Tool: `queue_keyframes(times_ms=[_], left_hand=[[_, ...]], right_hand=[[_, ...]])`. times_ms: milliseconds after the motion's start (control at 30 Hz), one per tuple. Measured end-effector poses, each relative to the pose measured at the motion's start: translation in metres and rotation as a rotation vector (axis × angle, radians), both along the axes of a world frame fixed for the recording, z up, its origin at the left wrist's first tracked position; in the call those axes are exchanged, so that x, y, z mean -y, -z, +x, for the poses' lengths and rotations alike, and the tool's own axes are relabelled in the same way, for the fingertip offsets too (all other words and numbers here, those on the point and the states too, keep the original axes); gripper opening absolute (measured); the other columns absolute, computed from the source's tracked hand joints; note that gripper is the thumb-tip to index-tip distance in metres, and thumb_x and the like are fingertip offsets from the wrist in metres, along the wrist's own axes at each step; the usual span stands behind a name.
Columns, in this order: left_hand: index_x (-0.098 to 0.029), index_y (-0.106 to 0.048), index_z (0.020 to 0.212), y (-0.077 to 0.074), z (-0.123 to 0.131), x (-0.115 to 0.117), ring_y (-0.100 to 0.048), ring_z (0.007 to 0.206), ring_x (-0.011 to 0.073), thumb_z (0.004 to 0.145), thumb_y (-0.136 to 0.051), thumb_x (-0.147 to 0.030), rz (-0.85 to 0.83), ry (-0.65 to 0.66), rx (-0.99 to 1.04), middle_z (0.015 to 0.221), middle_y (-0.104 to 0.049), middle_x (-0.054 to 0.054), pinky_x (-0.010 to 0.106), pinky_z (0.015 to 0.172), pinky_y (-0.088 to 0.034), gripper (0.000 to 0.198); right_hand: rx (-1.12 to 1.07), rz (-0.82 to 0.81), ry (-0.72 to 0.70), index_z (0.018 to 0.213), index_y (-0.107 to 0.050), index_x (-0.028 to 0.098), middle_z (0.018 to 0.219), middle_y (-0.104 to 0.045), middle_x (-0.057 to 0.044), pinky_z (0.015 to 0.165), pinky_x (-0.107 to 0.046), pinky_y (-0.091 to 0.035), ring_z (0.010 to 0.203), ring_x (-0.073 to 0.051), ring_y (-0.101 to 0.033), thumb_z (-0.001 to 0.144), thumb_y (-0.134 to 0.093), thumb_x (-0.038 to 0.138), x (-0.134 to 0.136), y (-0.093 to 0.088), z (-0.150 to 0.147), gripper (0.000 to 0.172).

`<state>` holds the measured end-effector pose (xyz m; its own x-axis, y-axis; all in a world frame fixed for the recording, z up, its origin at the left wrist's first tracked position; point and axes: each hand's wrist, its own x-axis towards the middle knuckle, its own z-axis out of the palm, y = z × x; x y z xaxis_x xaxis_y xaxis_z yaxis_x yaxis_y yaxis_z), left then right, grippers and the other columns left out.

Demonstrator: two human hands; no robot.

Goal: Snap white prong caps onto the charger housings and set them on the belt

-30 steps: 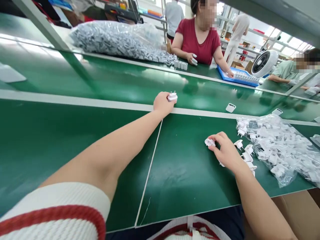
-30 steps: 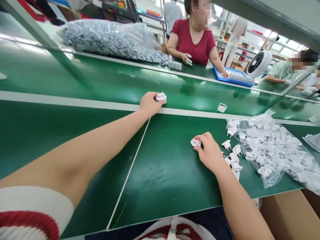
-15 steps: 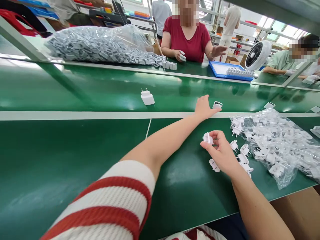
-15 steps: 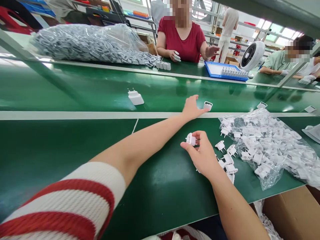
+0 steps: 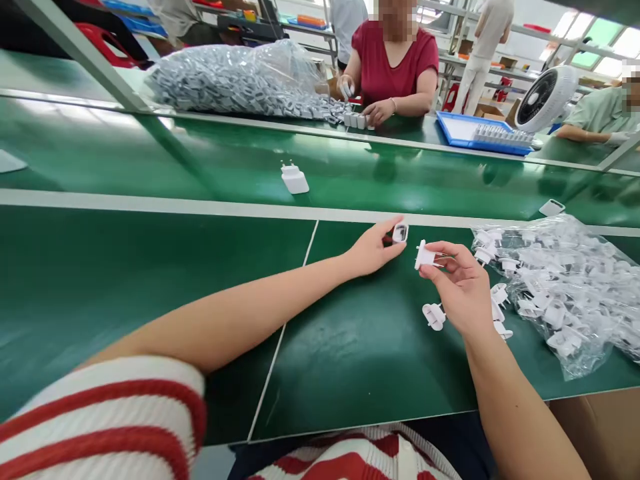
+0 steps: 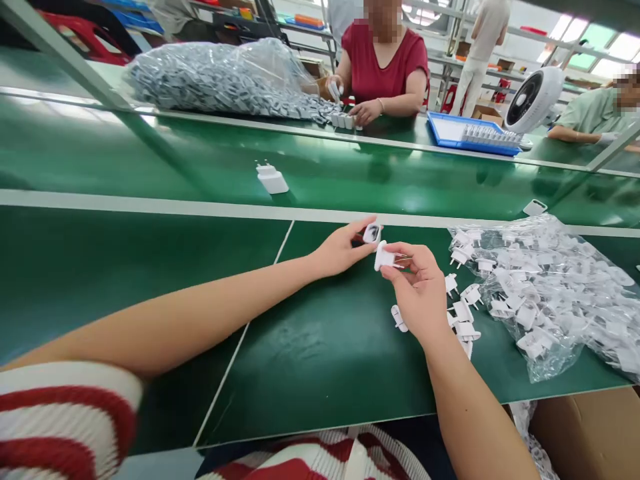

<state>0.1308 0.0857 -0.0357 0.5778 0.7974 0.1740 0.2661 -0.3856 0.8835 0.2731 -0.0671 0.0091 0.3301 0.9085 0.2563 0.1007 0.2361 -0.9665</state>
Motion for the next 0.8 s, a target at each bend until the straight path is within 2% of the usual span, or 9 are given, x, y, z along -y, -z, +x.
queue_keyframes(times_ms=[133,233,300,367,433,500,600,733,800], left_hand=[[-0.022,-0.028,0.163,0.000,-0.081,0.062,-0.060,0.131,0.0237,0.093,-0.059,-0.031,-0.107,0.184,-0.039,0.154,-0.055,0.011,0.041,0.116,-0.047,0.077],[-0.025,-0.023,0.165,-0.006,-0.104,0.095,-0.053,0.142,0.0228,0.095,-0.055,-0.026,-0.136,0.303,-0.092,0.160,-0.050,0.009,0.044,0.125,-0.036,0.077],[-0.025,-0.021,0.165,-0.008,-0.108,0.105,-0.047,0.148,0.0231,0.095,-0.055,-0.025,-0.139,0.313,-0.074,0.164,-0.045,0.009,0.045,0.129,-0.030,0.078],[-0.023,-0.027,0.161,-0.007,-0.107,0.108,-0.048,0.146,0.0253,0.092,-0.064,-0.030,-0.141,0.239,-0.018,0.163,-0.044,0.013,0.046,0.126,-0.035,0.079],[-0.018,-0.045,0.147,-0.006,-0.106,0.108,-0.058,0.134,0.0267,0.086,-0.074,-0.036,-0.136,0.144,0.035,0.151,-0.053,0.016,0.044,0.116,-0.046,0.070],[-0.017,-0.059,0.126,-0.005,-0.106,0.106,-0.065,0.116,0.0243,0.086,-0.076,-0.038,-0.115,0.106,0.062,0.129,-0.065,0.013,0.041,0.104,-0.053,0.049],[-0.018,-0.066,0.115,-0.006,-0.106,0.105,-0.066,0.103,0.0205,0.092,-0.068,-0.034,-0.069,0.179,0.077,0.112,-0.069,0.007,0.036,0.095,-0.053,0.028],[-0.018,-0.066,0.122,-0.010,-0.106,0.105,-0.067,0.110,0.0206,0.091,-0.068,-0.031,-0.073,0.270,0.083,0.119,-0.072,0.007,0.033,0.099,-0.050,0.034],[-0.017,-0.068,0.119,-0.011,-0.106,0.104,-0.068,0.106,0.0208,0.090,-0.069,-0.034,-0.113,0.250,0.073,0.116,-0.074,0.006,0.032,0.095,-0.051,0.034]], right_hand=[[0.076,-0.058,-0.064,0.120,-0.070,0.031,0.106,-0.068,-0.002,0.066,-0.027,-0.062,0.089,-0.017,-0.065,0.081,-0.076,0.024,0.005,0.001,-0.005,0.039],[0.123,-0.095,-0.186,0.109,-0.073,0.029,0.101,-0.070,-0.002,0.059,-0.022,-0.059,0.088,-0.016,-0.066,0.084,-0.077,0.025,0.012,-0.001,-0.010,0.025],[0.178,-0.094,-0.258,0.102,-0.073,0.028,0.101,-0.070,-0.002,0.053,-0.020,-0.056,0.081,-0.014,-0.066,0.089,-0.075,0.025,0.016,-0.003,-0.012,0.014],[0.230,-0.072,-0.305,0.104,-0.073,0.027,0.101,-0.068,-0.002,0.053,-0.022,-0.057,0.074,-0.013,-0.066,0.092,-0.073,0.023,0.019,-0.005,-0.015,0.012],[0.296,-0.019,-0.337,0.106,-0.074,0.028,0.106,-0.067,-0.003,0.064,-0.028,-0.063,0.082,-0.015,-0.070,0.093,-0.071,0.021,0.020,-0.005,-0.016,0.014],[0.394,0.058,-0.344,0.106,-0.074,0.028,0.113,-0.065,-0.005,0.081,-0.037,-0.065,0.098,-0.020,-0.070,0.092,-0.075,0.021,0.018,-0.004,-0.017,0.016],[0.590,0.180,-0.287,0.103,-0.075,0.029,0.112,-0.067,-0.005,0.088,-0.040,-0.062,0.104,-0.022,-0.068,0.088,-0.079,0.019,0.017,-0.001,-0.017,0.018],[0.627,0.176,-0.255,0.122,-0.070,0.030,0.114,-0.073,-0.004,0.081,-0.038,-0.062,0.096,-0.021,-0.071,0.087,-0.079,0.014,0.023,-0.003,-0.021,0.039],[0.669,0.176,-0.259,0.119,-0.071,0.030,0.110,-0.076,-0.004,0.078,-0.038,-0.061,0.095,-0.023,-0.073,0.086,-0.080,0.012,0.027,-0.007,-0.025,0.038]])
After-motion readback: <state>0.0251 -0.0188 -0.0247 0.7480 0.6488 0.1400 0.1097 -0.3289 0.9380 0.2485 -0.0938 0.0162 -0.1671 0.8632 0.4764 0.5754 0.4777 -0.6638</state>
